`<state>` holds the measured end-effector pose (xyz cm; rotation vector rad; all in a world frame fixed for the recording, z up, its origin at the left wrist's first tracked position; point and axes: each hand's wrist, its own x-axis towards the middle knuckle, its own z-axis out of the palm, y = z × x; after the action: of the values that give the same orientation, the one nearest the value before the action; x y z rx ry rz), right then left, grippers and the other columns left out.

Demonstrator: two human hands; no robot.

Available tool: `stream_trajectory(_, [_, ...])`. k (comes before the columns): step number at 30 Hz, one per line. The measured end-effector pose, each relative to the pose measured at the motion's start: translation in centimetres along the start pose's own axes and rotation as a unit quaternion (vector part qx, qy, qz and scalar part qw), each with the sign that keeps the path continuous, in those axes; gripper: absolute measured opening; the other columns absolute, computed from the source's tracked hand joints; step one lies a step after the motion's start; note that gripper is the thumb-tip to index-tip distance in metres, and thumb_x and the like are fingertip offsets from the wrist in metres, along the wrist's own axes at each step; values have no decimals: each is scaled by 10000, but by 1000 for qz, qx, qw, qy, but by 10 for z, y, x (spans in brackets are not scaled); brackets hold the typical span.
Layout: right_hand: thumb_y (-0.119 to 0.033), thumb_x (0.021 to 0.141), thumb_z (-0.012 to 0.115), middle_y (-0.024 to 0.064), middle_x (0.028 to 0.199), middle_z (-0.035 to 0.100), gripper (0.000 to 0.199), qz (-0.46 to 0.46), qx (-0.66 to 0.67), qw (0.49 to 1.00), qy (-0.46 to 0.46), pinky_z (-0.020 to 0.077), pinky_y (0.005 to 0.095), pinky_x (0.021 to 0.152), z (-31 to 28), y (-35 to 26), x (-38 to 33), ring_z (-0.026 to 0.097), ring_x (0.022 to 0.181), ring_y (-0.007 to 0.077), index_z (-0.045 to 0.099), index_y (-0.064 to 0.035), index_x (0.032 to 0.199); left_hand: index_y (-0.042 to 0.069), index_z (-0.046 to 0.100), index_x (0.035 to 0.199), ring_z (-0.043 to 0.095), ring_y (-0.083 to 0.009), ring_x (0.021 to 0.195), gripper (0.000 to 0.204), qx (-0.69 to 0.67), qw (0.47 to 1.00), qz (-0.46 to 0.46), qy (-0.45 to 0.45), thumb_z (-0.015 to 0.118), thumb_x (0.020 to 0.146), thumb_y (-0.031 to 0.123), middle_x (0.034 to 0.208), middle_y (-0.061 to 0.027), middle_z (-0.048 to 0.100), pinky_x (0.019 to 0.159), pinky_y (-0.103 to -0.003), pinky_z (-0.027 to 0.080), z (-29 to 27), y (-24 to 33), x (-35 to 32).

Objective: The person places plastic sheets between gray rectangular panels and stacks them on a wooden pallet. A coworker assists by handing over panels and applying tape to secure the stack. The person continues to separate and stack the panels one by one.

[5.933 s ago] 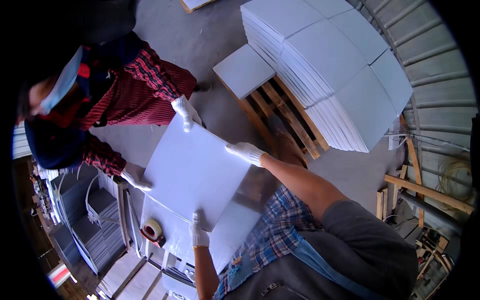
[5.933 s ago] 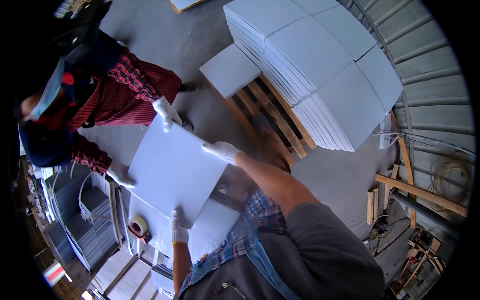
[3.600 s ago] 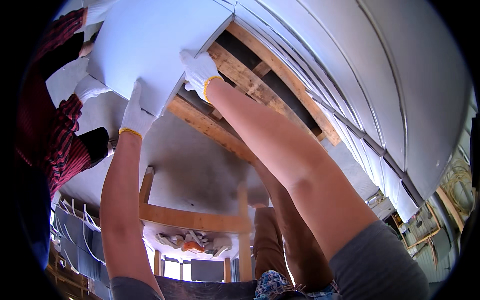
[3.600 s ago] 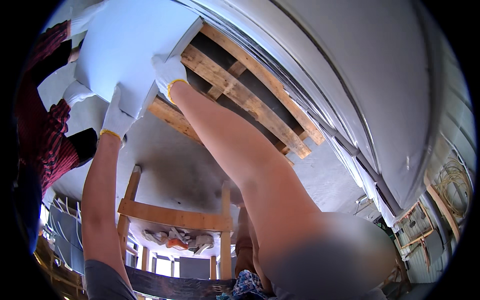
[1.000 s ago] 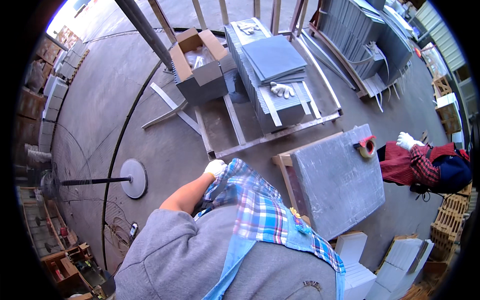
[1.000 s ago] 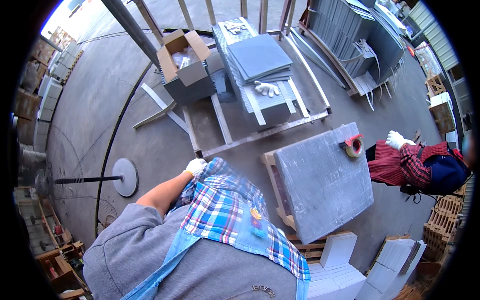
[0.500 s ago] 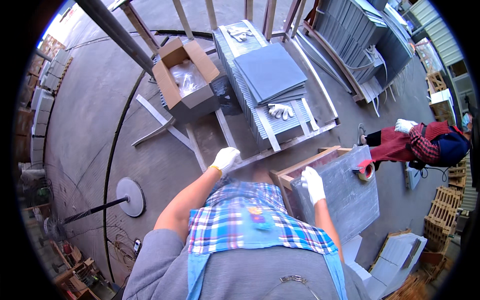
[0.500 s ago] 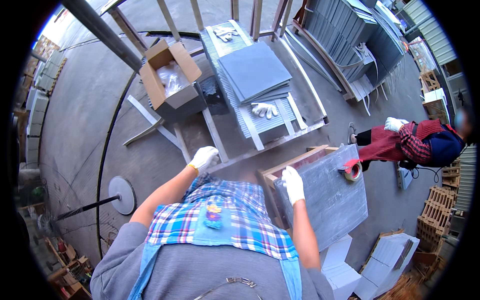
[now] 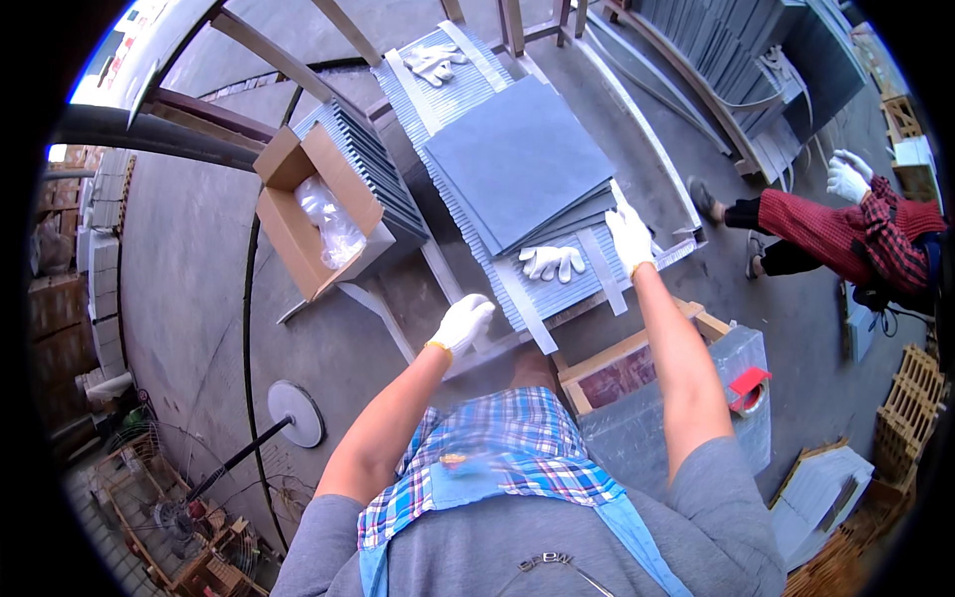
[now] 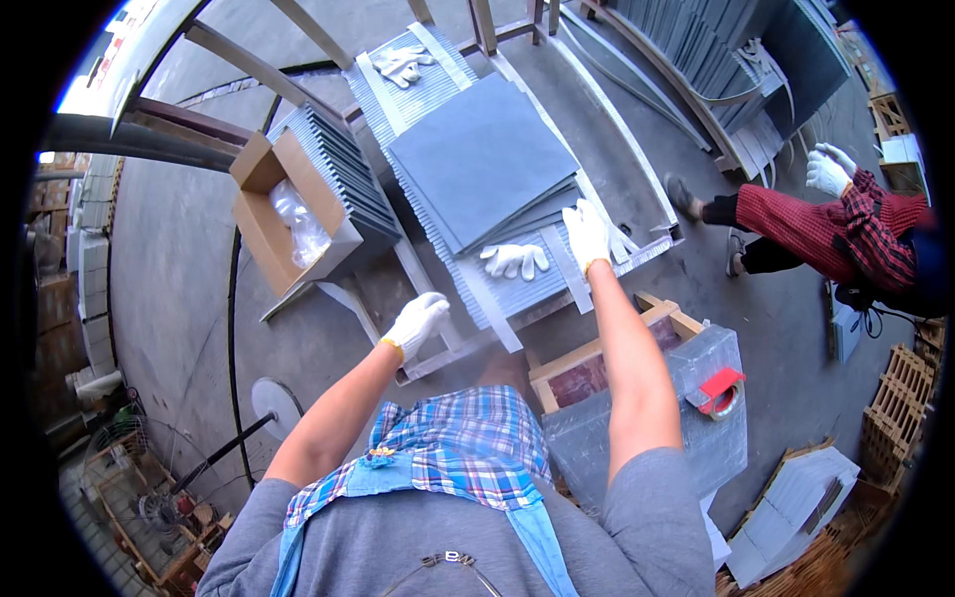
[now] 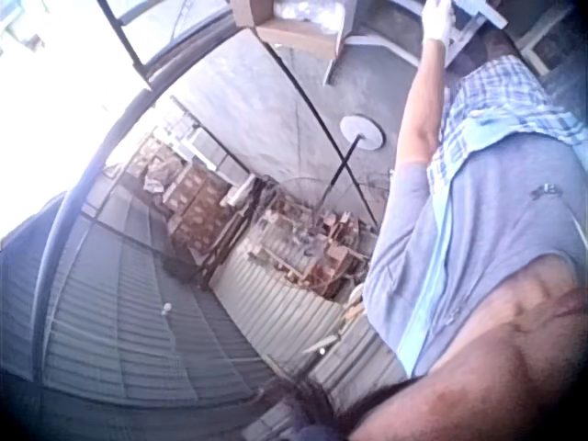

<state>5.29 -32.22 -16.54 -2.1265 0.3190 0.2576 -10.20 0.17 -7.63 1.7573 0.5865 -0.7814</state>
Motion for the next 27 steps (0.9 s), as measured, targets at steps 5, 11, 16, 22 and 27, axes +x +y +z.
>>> stream_trajectory(5, [-500, 920, 590, 231, 1364, 568, 684, -49, -233, 971, 8, 435, 467, 1043, 3, -18, 89, 546, 1247, 406, 459, -91, 1453, -17, 547, 1321, 610, -159, 886, 491, -4, 1000, 20, 7, 595, 956, 308, 1080, -113, 652, 806, -319, 505, 9, 12, 69])
stream_trajectory(11, [-554, 933, 540, 230, 1360, 572, 691, -79, -275, 958, -9, 451, 466, 1029, 21, -16, 163, 557, 1237, 412, 483, -76, 1429, -36, 365, 1480, 584, -275, 1151, 685, -111, 993, -24, 27, 630, 955, 316, 1344, -190, 540, 951, -377, 492, 16, 44, 125])
stream_trajectory(16, [-597, 926, 525, 244, 1251, 642, 681, -44, -300, 951, -65, 467, 473, 1002, 27, -24, 189, 596, 1187, 414, 572, -50, 1329, -106, 307, 1476, 578, -299, 1186, 845, -138, 987, -63, 51, 687, 909, 392, 1349, -245, 523, 976, -396, 487, 16, 42, 152])
stream_trajectory(22, [-628, 895, 577, 249, 1181, 667, 668, 13, -254, 962, -95, 477, 438, 948, 23, -29, 193, 624, 1125, 408, 629, -27, 1183, -100, 325, 1452, 583, -286, 1125, 862, -203, 974, -78, 56, 697, 897, 445, 1344, -230, 505, 944, -383, 492, 13, 43, 151])
stream_trajectory(27, [-645, 912, 545, 240, 1120, 679, 652, 14, -252, 964, -81, 476, 445, 931, 18, -58, 176, 633, 1091, 400, 649, -24, 1082, 0, 497, 1184, 533, -154, 768, 560, -241, 964, -82, 79, 696, 911, 447, 992, -90, 544, 665, -303, 480, 12, 11, 169])
